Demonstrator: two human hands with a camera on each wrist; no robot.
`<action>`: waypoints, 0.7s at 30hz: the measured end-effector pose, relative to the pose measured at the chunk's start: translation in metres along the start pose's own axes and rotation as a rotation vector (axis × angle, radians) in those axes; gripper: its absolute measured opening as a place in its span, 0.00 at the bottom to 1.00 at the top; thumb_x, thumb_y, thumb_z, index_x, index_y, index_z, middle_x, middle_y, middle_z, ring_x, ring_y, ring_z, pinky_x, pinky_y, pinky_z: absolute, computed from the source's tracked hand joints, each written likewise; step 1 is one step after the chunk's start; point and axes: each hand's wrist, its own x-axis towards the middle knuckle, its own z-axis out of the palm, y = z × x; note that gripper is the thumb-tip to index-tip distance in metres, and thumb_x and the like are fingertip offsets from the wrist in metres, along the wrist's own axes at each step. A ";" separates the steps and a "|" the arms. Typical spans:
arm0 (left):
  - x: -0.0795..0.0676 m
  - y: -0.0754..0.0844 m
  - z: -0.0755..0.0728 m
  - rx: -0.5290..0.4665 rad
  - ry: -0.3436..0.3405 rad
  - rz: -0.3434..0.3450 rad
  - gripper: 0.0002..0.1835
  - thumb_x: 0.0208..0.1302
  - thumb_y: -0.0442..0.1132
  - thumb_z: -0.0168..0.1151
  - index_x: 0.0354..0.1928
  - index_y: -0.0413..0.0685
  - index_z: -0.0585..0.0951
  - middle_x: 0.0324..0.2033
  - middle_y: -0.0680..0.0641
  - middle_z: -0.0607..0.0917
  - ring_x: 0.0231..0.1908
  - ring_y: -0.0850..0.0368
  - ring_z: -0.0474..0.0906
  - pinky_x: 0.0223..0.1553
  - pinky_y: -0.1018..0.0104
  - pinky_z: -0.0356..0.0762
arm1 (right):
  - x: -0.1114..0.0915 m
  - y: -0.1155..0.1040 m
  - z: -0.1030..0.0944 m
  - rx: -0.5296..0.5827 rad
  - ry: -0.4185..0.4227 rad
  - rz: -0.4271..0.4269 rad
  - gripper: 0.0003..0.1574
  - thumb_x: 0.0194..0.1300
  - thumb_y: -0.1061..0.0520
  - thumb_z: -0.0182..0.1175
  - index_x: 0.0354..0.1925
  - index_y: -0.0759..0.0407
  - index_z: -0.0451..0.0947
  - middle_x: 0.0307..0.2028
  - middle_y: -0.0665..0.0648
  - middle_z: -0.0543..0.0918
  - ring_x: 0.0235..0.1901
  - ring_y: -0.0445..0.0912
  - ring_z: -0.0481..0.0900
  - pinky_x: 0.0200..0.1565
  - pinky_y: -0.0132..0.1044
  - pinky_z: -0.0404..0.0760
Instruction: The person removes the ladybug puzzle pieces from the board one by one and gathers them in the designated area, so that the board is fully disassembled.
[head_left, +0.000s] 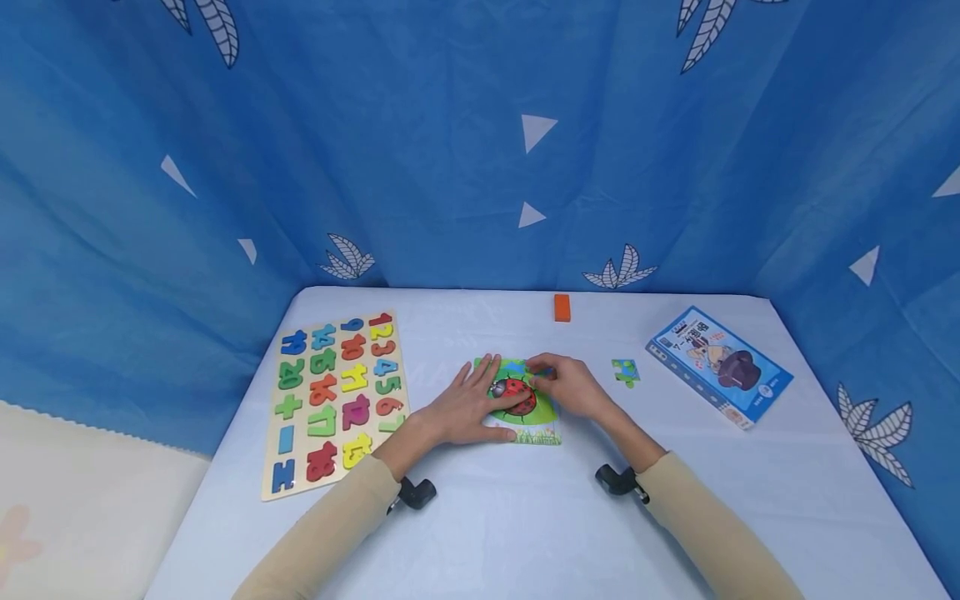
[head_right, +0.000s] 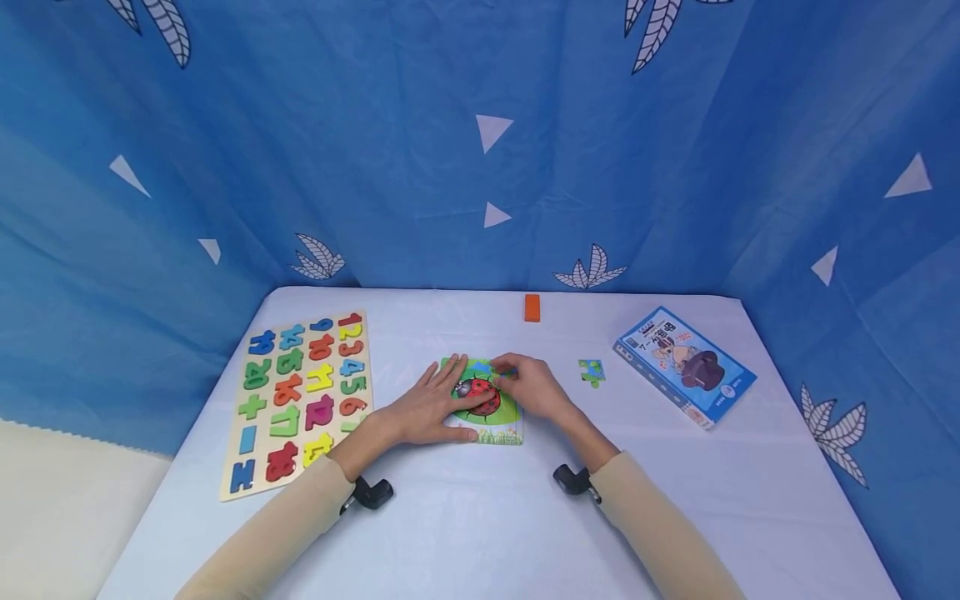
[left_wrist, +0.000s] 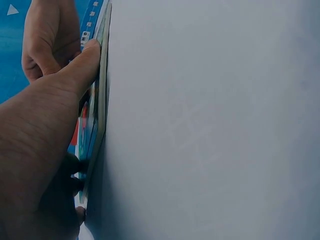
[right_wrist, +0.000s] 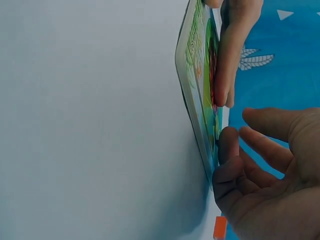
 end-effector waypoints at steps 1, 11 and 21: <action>0.000 0.000 0.000 0.000 -0.002 0.000 0.40 0.65 0.77 0.44 0.77 0.80 0.54 0.79 0.35 0.38 0.79 0.39 0.32 0.75 0.37 0.41 | 0.001 0.000 0.000 0.002 0.000 0.000 0.21 0.71 0.55 0.62 0.60 0.54 0.80 0.53 0.53 0.85 0.44 0.46 0.81 0.46 0.44 0.81; 0.002 0.001 -0.001 -0.010 -0.014 -0.021 0.43 0.63 0.78 0.46 0.78 0.77 0.55 0.80 0.37 0.39 0.79 0.40 0.31 0.75 0.39 0.39 | 0.007 -0.001 0.004 -0.007 0.004 0.017 0.22 0.71 0.55 0.62 0.62 0.54 0.80 0.47 0.53 0.85 0.39 0.44 0.79 0.42 0.40 0.79; 0.001 0.001 0.001 -0.057 0.012 -0.032 0.43 0.63 0.77 0.49 0.77 0.76 0.58 0.79 0.36 0.38 0.79 0.42 0.30 0.75 0.39 0.38 | 0.011 -0.001 0.006 0.001 0.016 0.007 0.23 0.70 0.55 0.63 0.62 0.55 0.80 0.45 0.53 0.82 0.40 0.46 0.78 0.44 0.41 0.79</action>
